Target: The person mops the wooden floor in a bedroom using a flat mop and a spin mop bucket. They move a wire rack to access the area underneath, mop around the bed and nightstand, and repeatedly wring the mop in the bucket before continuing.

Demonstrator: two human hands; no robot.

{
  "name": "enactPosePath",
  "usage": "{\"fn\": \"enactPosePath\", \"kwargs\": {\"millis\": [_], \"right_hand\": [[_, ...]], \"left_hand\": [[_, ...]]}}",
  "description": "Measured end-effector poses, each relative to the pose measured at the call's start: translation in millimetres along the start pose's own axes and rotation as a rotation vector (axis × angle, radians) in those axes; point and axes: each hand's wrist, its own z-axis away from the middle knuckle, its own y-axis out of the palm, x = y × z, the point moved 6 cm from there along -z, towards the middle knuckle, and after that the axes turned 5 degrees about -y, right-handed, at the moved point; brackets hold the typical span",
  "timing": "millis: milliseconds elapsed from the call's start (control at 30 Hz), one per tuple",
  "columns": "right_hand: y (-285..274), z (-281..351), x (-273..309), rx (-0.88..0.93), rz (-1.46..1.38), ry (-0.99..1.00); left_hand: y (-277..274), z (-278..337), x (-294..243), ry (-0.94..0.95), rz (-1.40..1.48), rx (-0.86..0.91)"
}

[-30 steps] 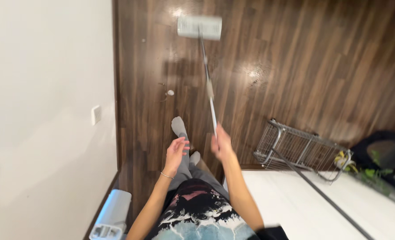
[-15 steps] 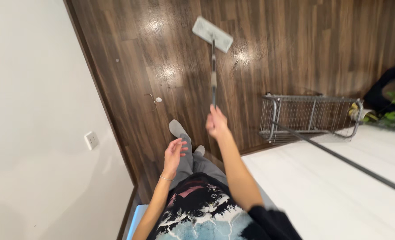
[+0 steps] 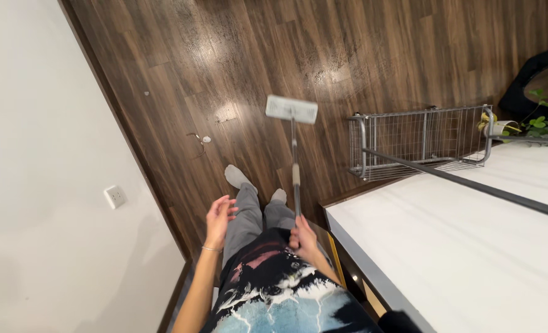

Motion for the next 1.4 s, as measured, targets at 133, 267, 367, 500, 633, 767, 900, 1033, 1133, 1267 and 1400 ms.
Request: {"fn": "enactPosePath", "kwargs": {"millis": [133, 267, 367, 500, 633, 767, 900, 1033, 1133, 1267, 1400], "right_hand": [[-45.0, -6.3, 17.2, -0.016, 0.064, -0.058], [-6.1, -77.7, 110.6, 0.142, -0.054, -0.1], [7.4, -110.1, 179.0, 0.186, -0.023, -0.128], [-35.4, -112.8, 183.4, 0.135, 0.01, -0.094], [-125.8, -66.8, 86.1, 0.145, -0.033, 0.019], [-198.1, 13.8, -9.9, -0.001, -0.131, 0.047], [-210.6, 24.7, -3.2, 0.066, -0.182, 0.048], [-181.5, -53.9, 64.9, 0.199, -0.193, -0.017], [-166.0, -98.5, 118.3, 0.159, -0.133, -0.055], [-193.3, -95.6, 102.2, 0.078, -0.039, -0.132], [-241.7, -52.0, -7.0, 0.082, -0.075, -0.082]], "left_hand": [[-3.3, 34.4, 30.4, -0.025, 0.018, -0.097], [20.4, 73.8, 58.6, -0.011, 0.02, -0.089], [39.2, 103.0, 82.3, 0.004, -0.05, -0.064], [75.0, 121.6, 114.9, 0.018, -0.018, -0.036], [112.4, 126.1, 143.0, 0.0, -0.011, 0.018], [120.5, 128.9, 160.5, -0.033, -0.053, 0.043], [109.9, 135.5, 165.2, -0.025, -0.033, 0.007], [86.3, 153.8, 167.4, 0.019, -0.017, -0.012], [60.5, 169.2, 171.2, 0.027, -0.028, -0.034], [29.9, 190.9, 194.7, 0.022, -0.039, -0.025], [5.6, 206.1, 223.2, 0.027, -0.037, 0.027]]}}
